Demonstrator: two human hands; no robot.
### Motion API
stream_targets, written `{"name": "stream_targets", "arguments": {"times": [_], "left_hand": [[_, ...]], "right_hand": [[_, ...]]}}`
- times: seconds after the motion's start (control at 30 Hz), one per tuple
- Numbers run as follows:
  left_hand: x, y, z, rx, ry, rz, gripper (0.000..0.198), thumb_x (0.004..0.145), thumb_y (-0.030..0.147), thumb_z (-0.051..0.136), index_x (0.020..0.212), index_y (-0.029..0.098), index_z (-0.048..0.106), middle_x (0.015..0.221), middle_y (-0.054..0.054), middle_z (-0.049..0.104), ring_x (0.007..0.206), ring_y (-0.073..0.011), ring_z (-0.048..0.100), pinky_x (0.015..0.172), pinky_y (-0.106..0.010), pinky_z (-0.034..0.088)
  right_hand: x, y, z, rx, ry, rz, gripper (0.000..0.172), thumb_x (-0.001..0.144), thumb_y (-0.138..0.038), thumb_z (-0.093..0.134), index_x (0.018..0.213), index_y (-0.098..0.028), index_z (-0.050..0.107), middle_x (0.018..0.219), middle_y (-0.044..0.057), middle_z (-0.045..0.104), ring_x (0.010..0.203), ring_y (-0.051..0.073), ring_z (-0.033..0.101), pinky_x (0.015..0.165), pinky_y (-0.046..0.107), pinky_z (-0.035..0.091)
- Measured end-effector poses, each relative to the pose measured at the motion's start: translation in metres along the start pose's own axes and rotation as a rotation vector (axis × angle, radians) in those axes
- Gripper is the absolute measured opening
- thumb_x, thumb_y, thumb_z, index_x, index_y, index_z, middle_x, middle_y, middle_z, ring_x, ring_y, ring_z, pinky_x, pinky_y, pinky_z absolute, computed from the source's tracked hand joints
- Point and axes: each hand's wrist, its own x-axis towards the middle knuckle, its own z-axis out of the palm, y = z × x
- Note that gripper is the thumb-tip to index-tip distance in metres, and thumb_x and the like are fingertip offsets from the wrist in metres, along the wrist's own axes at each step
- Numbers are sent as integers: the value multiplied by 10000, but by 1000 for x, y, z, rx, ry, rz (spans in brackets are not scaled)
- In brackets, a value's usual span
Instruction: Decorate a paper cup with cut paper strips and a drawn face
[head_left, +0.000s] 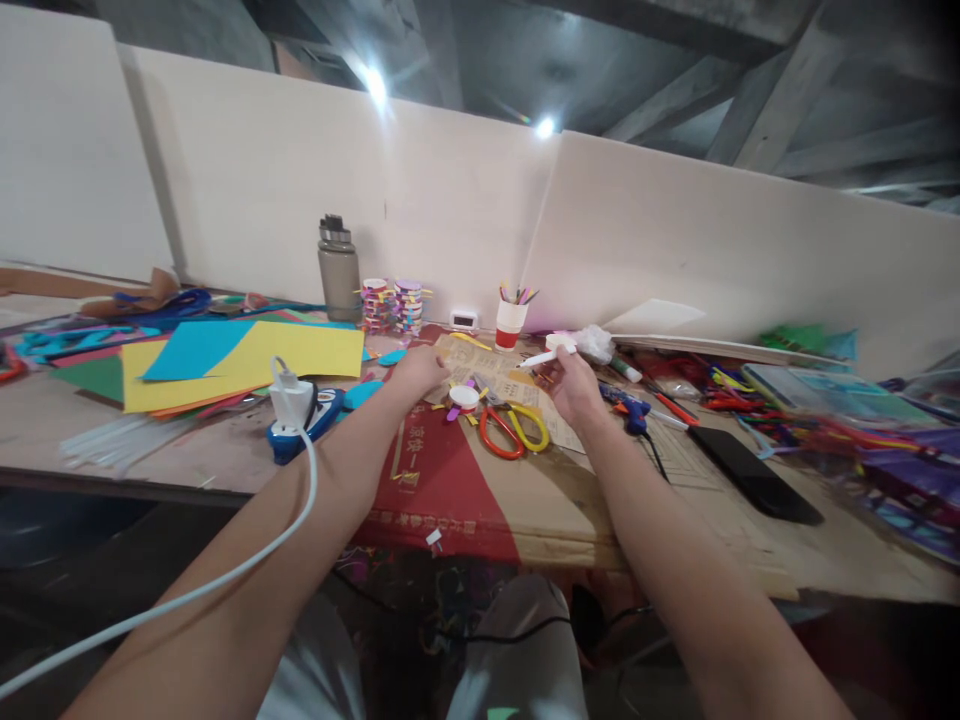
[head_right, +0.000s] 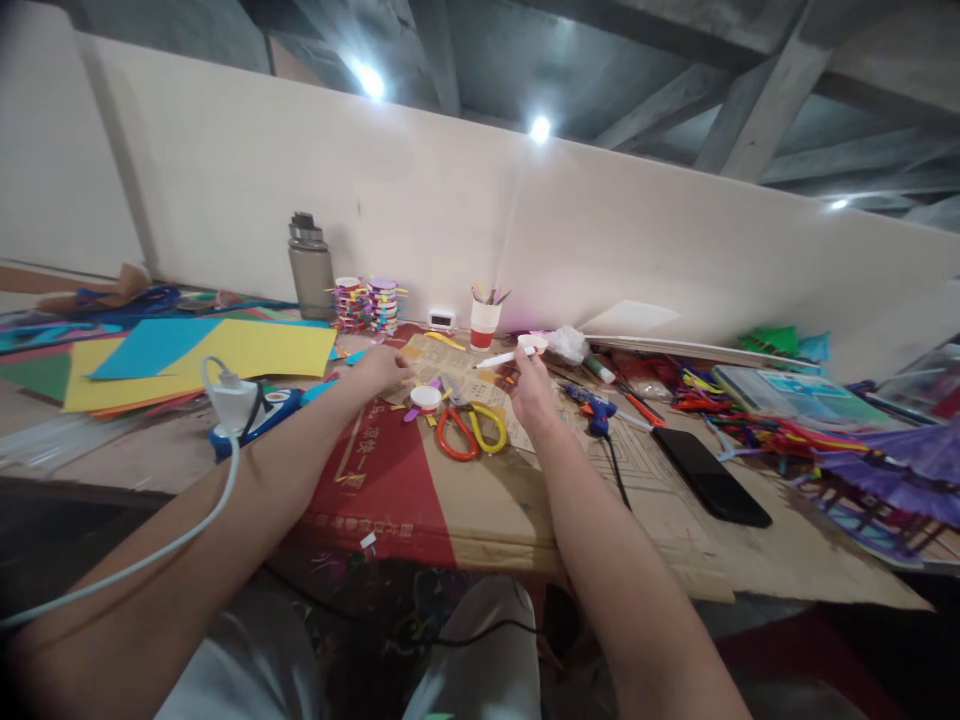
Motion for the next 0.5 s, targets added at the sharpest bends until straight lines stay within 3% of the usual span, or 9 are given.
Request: {"name": "stream_targets", "arguments": {"times": [0.17,0.23,0.33,0.4,0.5], "left_hand": [[-2,3,-4,107,38,60,370,624,204,714,373,217,443,430,-48,452,694,-241,596,671,-289,412],[-4,6,-3,175,27,88,392,644,262,718,375,215,437,417,-38,435,627,-214,578,603,-263,393],[-10,10,0,211,-106,85,399,601,275,749,356,213,440,360,-14,369,548,-194,539,545,-251,356],[-13,10,2,83,-176,82,383,535,188,763,331,213,440,330,-10,351,536,-202,533,549,-263,353],[-14,8,5,-203,-141,89,345,497,93,736,324,213,463,314,-12,354,567,-229,557,577,-281,372]], "right_hand": [[-5,2,5,-2,-57,28,301,771,-425,694,793,-230,465,689,-9,663,662,171,657,629,326,557],[-6,2,7,-8,-66,14,277,758,-381,699,776,-229,468,622,-39,599,595,141,612,612,302,543],[-7,0,8,-25,-86,-3,260,722,-319,712,763,-226,473,554,-83,461,482,81,463,509,224,455],[-8,-1,9,-75,-129,4,280,706,-321,725,764,-228,467,547,-95,410,455,68,390,461,205,387],[-11,-1,10,-162,-214,34,328,677,-359,758,755,-226,469,549,-98,402,451,62,366,457,211,371]]}}
